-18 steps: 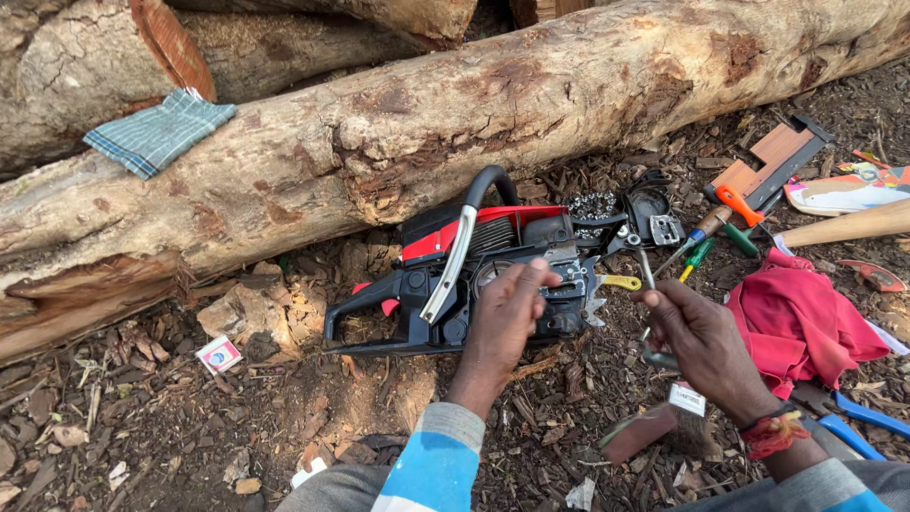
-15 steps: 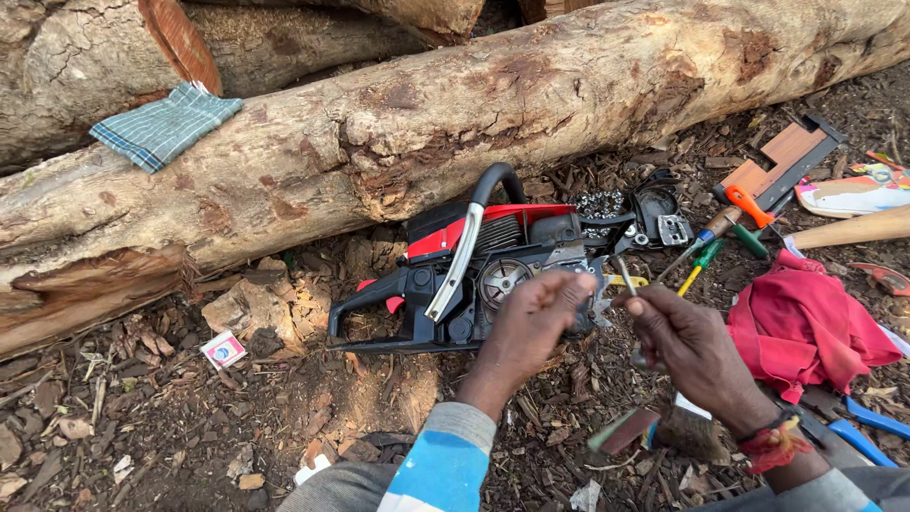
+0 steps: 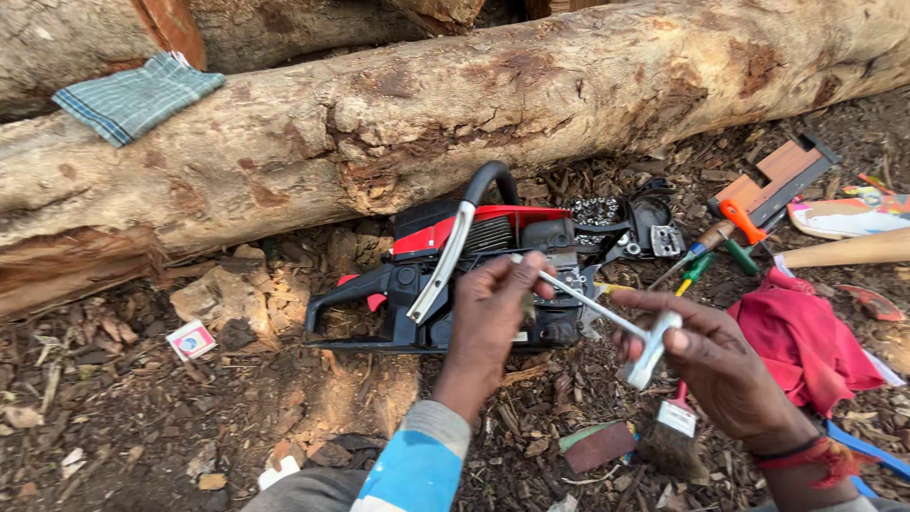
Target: The person uses a wrench to tighten a bolt on the clutch assembly of a chainsaw. They hold the clutch with one hand and turn the wrench with the other to secure the component.
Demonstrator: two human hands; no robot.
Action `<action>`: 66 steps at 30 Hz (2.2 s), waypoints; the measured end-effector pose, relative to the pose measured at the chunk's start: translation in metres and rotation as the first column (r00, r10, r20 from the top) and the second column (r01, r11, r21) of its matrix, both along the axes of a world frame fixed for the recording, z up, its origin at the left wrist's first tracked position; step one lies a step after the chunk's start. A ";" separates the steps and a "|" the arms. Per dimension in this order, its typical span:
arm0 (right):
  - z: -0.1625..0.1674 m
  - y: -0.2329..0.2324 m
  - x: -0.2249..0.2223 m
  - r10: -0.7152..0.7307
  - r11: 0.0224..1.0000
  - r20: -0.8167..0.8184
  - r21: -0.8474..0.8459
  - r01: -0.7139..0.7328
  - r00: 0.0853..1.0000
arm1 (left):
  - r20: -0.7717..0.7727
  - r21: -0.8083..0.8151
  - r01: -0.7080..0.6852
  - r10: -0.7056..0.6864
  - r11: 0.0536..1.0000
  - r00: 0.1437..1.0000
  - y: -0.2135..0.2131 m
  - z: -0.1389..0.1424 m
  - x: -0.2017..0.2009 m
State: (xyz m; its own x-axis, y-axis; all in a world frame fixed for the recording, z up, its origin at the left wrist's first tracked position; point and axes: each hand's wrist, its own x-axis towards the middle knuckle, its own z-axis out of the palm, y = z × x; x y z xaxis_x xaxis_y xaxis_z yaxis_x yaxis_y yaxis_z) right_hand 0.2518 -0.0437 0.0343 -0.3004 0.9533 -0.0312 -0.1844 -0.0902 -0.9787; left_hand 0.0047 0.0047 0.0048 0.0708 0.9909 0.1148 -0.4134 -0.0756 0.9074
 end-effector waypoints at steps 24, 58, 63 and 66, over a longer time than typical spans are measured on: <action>-0.051 0.019 0.013 -0.334 0.942 -0.226 -0.053 0.331 0.915 | -0.119 -0.163 0.161 -0.181 0.973 0.976 0.005 0.005 -0.022; -0.011 0.000 -0.049 -0.289 0.929 0.702 0.370 0.013 0.650 | -0.349 -0.008 -0.208 0.192 0.978 0.917 0.007 -0.005 -0.023; -0.013 0.001 -0.047 -0.310 0.919 0.707 0.395 0.009 0.635 | -0.222 -0.056 -0.181 0.164 0.982 0.961 0.010 -0.009 -0.021; -0.013 0.001 -0.047 -0.283 0.928 0.715 0.373 -0.006 0.639 | -0.180 -0.085 -0.173 0.156 0.981 0.971 0.010 -0.010 -0.022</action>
